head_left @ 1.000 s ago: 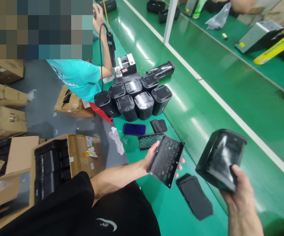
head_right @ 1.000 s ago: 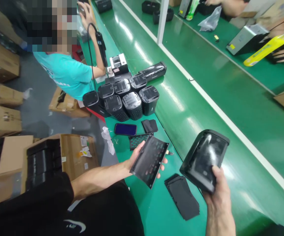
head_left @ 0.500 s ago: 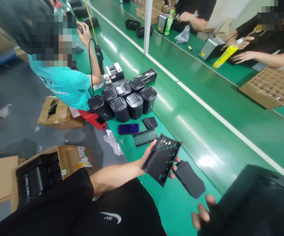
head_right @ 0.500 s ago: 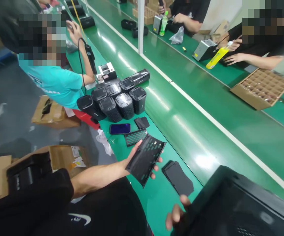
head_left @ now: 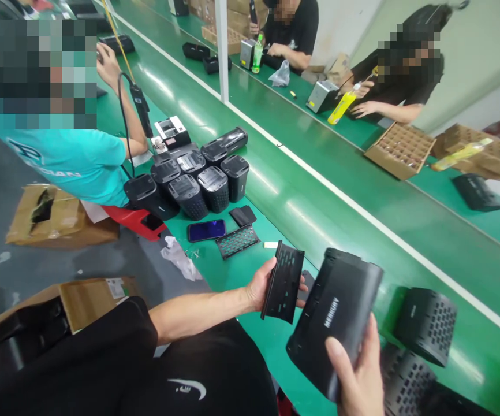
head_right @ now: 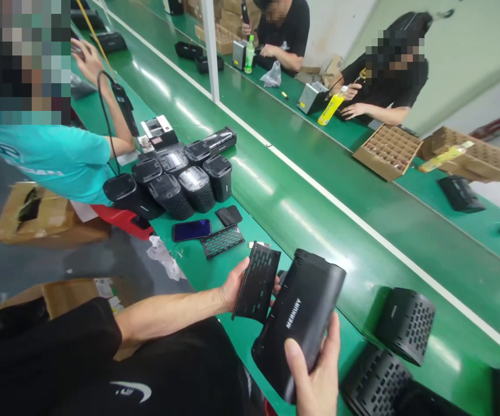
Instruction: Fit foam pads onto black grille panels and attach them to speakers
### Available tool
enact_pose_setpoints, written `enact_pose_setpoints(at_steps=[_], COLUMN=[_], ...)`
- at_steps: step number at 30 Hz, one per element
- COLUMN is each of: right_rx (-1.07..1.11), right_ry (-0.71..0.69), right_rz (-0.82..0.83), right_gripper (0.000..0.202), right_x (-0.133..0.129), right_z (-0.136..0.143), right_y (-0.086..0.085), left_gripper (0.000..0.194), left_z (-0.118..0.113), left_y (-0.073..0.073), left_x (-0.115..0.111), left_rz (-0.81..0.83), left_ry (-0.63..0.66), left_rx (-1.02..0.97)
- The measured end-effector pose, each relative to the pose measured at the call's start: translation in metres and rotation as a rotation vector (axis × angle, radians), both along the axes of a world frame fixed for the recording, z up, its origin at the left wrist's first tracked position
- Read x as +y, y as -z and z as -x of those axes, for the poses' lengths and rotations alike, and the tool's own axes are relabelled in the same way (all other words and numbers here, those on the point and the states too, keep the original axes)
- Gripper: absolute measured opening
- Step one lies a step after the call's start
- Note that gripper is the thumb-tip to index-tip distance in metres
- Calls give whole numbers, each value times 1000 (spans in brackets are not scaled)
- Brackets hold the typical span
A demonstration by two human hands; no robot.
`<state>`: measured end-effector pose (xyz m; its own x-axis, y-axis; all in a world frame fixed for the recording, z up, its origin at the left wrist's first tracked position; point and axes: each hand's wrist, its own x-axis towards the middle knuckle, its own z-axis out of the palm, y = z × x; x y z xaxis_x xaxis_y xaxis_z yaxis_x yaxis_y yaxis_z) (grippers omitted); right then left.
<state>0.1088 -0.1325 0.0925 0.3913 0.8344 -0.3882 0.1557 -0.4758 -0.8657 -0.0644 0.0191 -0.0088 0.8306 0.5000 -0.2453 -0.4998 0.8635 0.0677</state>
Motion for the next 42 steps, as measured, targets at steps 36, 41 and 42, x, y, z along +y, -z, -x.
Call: enact_pose_setpoints(at_steps=[36,41,42], right_rx=[-277,-381,-405], right_ry=[-47,285,330], right_rz=[21,-258,-291], right_gripper=[123,123,115], right_x=[48,31,33], right_z=[20,70,77], right_y=[24,54,58], left_gripper=[67,65,66], left_z=[-45,-46,-48], left_y=[-12,-16,-16], left_x=[-4,2,2], left_rz=[-32,-13,-6], left_ry=[-295,-406,-416], left_rx=[339,480,511])
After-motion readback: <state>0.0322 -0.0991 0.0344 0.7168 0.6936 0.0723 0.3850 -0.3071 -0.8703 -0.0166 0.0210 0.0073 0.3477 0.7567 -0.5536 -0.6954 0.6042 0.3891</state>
